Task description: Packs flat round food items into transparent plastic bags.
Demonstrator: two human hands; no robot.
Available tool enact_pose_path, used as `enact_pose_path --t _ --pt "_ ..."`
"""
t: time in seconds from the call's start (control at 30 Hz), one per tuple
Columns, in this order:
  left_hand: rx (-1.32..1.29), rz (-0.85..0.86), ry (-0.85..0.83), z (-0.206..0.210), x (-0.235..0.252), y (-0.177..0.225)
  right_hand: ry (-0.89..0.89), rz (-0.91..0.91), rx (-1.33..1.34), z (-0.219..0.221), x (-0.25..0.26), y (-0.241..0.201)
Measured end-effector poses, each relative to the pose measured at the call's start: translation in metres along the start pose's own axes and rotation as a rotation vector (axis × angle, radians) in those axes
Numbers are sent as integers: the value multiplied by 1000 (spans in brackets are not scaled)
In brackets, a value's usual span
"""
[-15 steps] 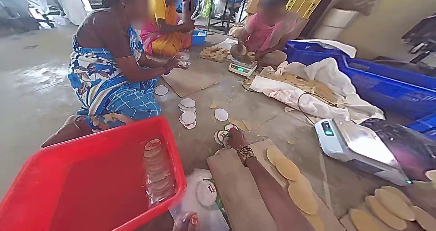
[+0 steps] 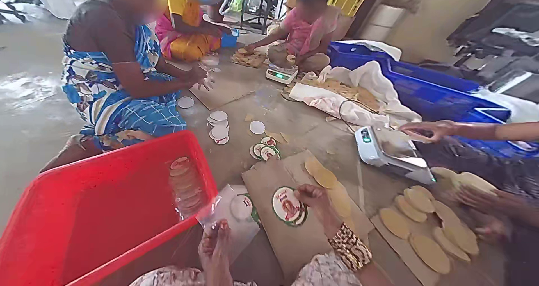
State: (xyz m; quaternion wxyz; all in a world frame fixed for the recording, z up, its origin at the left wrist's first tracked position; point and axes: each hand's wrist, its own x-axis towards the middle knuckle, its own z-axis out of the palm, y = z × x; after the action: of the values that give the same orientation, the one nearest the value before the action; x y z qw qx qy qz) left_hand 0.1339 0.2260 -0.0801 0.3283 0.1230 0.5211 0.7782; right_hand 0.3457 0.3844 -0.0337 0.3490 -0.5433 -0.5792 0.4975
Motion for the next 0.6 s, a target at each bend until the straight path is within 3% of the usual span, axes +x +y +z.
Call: enact_pose_path --t 0.13,0.23,0.37,0.6 --pt "30 45 -2 3 0 -1 -82 45 9 -14 -70 14" --pt "19 68 -37 4 -1 -1 -132 83 -117 -9 -81 24" --pt "56 74 6 0 -3 4 -179 4 -307 0 -76 26" --pt "66 84 30 -4 0 1 35 -144 -312 -28 -103 -10"
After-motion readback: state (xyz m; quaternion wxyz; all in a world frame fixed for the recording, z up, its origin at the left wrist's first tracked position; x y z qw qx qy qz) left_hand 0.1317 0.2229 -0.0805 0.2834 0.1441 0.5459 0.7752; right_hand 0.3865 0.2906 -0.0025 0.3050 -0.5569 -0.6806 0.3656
